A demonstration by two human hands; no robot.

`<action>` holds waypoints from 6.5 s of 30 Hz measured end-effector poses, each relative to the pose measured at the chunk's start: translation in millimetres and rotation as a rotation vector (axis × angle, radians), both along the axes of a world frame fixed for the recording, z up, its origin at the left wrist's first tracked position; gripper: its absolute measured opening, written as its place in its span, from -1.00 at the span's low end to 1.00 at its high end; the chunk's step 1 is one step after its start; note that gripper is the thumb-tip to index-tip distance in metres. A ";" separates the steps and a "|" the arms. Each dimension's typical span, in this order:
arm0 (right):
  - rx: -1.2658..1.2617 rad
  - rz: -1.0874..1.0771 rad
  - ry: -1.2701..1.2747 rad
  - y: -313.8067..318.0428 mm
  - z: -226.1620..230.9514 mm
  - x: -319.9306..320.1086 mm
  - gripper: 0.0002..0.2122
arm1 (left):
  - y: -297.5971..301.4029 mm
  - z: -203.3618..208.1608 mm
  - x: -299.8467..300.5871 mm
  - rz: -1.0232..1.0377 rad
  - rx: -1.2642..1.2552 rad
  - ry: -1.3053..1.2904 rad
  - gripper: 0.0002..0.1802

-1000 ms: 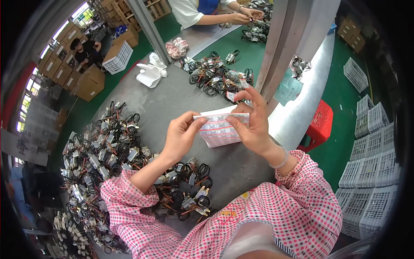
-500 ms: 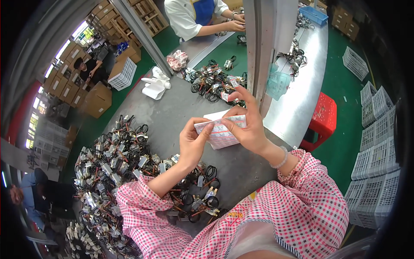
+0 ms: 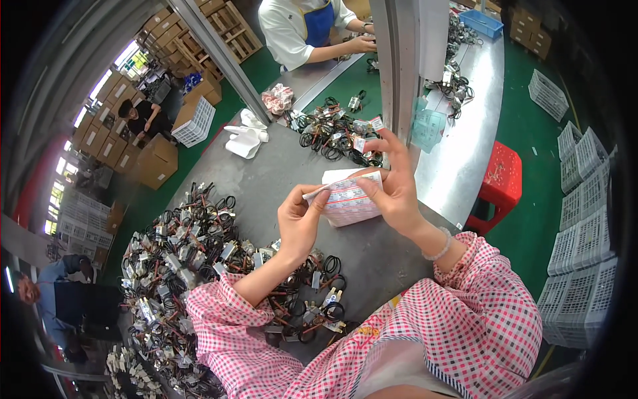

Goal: Applying labels to small electronic components and placing them into individual bubble-wrap bags.

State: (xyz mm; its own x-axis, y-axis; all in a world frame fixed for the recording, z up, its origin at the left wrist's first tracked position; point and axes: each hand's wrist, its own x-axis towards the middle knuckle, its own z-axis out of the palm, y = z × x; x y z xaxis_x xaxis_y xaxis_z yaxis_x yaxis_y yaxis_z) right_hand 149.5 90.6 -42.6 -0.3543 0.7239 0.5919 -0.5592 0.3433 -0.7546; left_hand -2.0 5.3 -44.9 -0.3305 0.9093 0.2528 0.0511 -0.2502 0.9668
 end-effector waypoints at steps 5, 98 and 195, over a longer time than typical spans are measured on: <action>-0.039 -0.016 0.025 2.5 -4.7 3.2 -0.39 | 1.2 1.5 -3.6 -0.007 0.016 0.044 -0.74; -0.875 0.890 0.028 13.9 -18.9 -3.6 -0.09 | 29.2 -5.1 -242.5 0.013 -1.385 1.298 -0.56; -0.126 0.201 -0.081 12.8 37.2 -72.5 -0.15 | 0.6 19.7 -39.7 0.031 0.067 0.167 -0.54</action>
State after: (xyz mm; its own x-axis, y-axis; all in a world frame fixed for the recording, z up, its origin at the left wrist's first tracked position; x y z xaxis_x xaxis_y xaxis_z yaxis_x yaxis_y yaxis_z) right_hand 77.1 103.4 -5.5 -0.5414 0.7004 0.4651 -0.5430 0.1311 -0.8295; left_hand -41.8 5.9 -25.3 -0.3062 0.8788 0.3661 0.2186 -0.3094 0.9255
